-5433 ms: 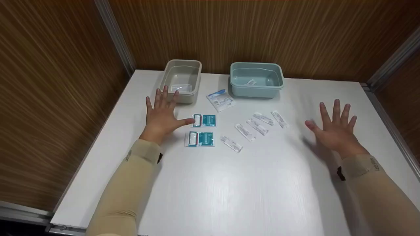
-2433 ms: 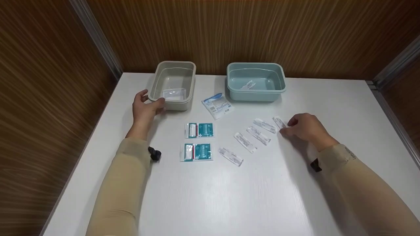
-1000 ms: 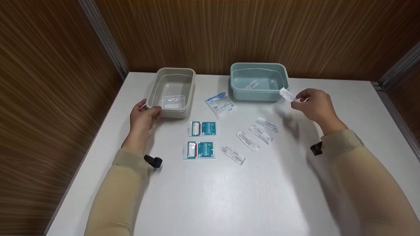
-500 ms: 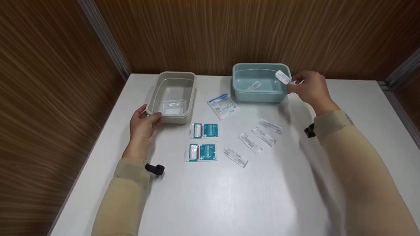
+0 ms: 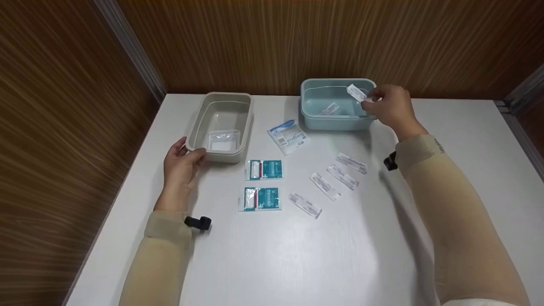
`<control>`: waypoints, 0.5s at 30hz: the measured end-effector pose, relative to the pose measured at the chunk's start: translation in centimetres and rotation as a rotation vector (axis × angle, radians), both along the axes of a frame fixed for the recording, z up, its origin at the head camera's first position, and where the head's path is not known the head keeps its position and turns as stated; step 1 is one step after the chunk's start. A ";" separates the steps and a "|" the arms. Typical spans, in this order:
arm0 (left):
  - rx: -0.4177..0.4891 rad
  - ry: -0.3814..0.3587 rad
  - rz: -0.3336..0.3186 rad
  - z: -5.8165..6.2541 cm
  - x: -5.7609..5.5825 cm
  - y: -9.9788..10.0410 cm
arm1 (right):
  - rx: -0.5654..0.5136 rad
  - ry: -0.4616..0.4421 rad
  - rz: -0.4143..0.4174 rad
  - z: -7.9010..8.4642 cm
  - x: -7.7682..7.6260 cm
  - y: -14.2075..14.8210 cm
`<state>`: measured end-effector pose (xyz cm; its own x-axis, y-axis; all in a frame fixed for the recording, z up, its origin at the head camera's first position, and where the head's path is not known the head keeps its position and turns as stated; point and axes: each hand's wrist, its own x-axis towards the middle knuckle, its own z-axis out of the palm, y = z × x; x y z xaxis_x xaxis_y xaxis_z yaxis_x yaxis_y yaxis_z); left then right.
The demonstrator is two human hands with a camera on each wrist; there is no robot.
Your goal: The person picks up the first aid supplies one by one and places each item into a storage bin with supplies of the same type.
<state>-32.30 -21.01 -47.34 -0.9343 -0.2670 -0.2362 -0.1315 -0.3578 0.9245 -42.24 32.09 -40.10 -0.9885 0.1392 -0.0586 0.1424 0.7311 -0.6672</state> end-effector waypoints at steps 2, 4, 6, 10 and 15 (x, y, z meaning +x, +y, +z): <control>0.000 -0.005 -0.007 0.0 0.2 0.1 | -0.005 -0.006 -0.001 -0.3 0.3 0.1; -0.001 -0.009 -0.013 -0.1 0.3 0.1 | -0.007 -0.004 0.001 -0.5 0.7 0.3; -0.004 -0.011 -0.015 0.0 0.4 0.1 | -0.009 0.002 0.004 -0.5 1.1 0.3; -0.025 -0.016 -0.006 0.1 0.6 -0.6 | -0.004 0.048 0.024 0.1 2.1 0.1; -0.037 -0.026 0.010 0.2 1.1 -1.9 | 0.016 0.149 0.052 0.5 4.0 -0.4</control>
